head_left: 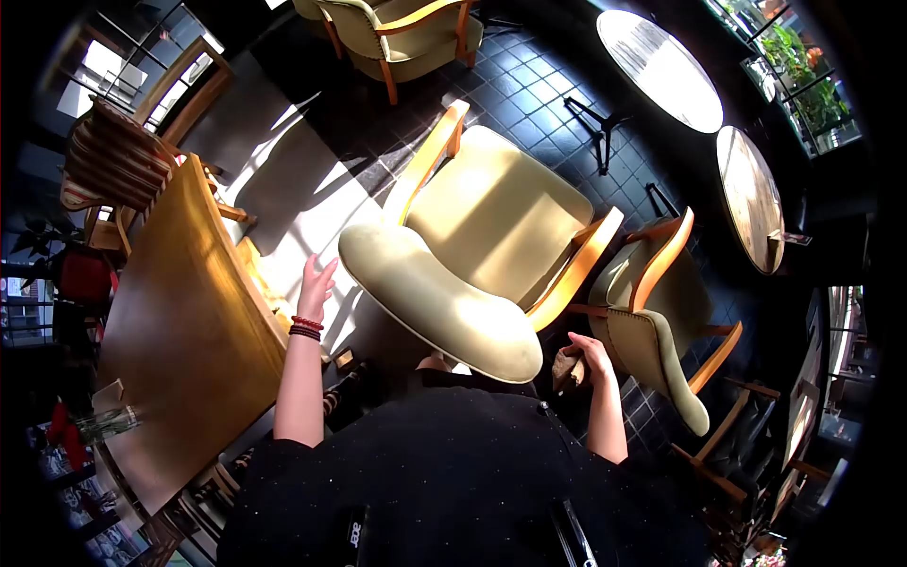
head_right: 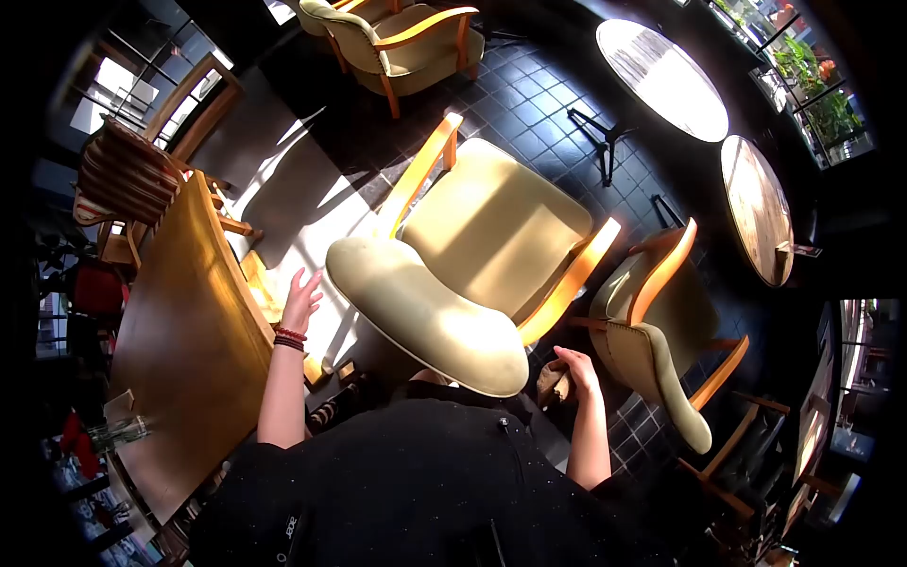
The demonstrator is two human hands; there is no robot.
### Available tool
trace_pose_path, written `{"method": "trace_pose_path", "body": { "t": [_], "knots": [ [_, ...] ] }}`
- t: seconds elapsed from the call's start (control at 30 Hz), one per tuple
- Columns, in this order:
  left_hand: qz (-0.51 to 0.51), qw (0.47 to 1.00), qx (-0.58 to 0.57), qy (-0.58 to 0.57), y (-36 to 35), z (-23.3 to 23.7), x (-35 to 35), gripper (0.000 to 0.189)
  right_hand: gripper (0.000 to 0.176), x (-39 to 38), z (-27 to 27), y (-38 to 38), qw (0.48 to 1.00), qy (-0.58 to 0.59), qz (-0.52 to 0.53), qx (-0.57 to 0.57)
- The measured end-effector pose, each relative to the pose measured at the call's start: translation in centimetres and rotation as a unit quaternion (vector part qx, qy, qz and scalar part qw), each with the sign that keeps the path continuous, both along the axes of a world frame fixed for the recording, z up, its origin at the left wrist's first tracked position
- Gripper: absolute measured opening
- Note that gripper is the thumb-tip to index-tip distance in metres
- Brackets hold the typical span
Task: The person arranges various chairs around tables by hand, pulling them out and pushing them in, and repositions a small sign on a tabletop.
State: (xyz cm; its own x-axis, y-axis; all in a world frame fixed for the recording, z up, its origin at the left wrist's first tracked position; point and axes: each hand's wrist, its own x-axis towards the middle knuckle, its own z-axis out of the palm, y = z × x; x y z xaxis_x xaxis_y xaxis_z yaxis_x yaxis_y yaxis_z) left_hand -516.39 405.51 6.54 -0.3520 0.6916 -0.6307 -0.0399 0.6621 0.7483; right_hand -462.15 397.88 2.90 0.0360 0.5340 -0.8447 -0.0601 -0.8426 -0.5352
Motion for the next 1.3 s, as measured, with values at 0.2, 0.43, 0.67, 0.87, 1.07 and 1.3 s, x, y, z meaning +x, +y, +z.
{"method": "trace_pose_path", "body": {
  "t": [0.2,0.43,0.67,0.87,1.07,1.3],
  "knots": [
    [0.033,0.978,0.019,-0.206,3.4,-1.9,0.1,0.075,0.029,-4.6,-1.2,0.3,0.984,0.047,-0.051,-0.163],
    [0.075,0.956,0.052,-0.278,5.8,-5.9,2.7,0.043,0.038,-6.0,-2.9,0.0,0.954,0.156,-0.069,-0.246],
    [0.054,0.951,0.052,-0.299,7.1,-7.0,2.9,0.04,0.04,-7.4,0.2,0.1,0.966,0.147,-0.096,-0.191],
    [0.037,0.953,0.06,-0.294,11.3,-6.5,5.4,0.041,0.034,-5.0,-1.9,1.8,0.966,0.18,-0.155,-0.106],
    [0.011,0.954,0.039,-0.298,19.1,-6.6,9.4,0.046,0.029,-0.9,-2.9,7.2,0.969,0.152,-0.184,-0.056],
    [-0.036,0.945,0.014,-0.325,30.0,-7.3,15.3,0.053,0.02,4.3,-3.9,15.1,0.973,0.074,-0.212,-0.042]
  ]
}}
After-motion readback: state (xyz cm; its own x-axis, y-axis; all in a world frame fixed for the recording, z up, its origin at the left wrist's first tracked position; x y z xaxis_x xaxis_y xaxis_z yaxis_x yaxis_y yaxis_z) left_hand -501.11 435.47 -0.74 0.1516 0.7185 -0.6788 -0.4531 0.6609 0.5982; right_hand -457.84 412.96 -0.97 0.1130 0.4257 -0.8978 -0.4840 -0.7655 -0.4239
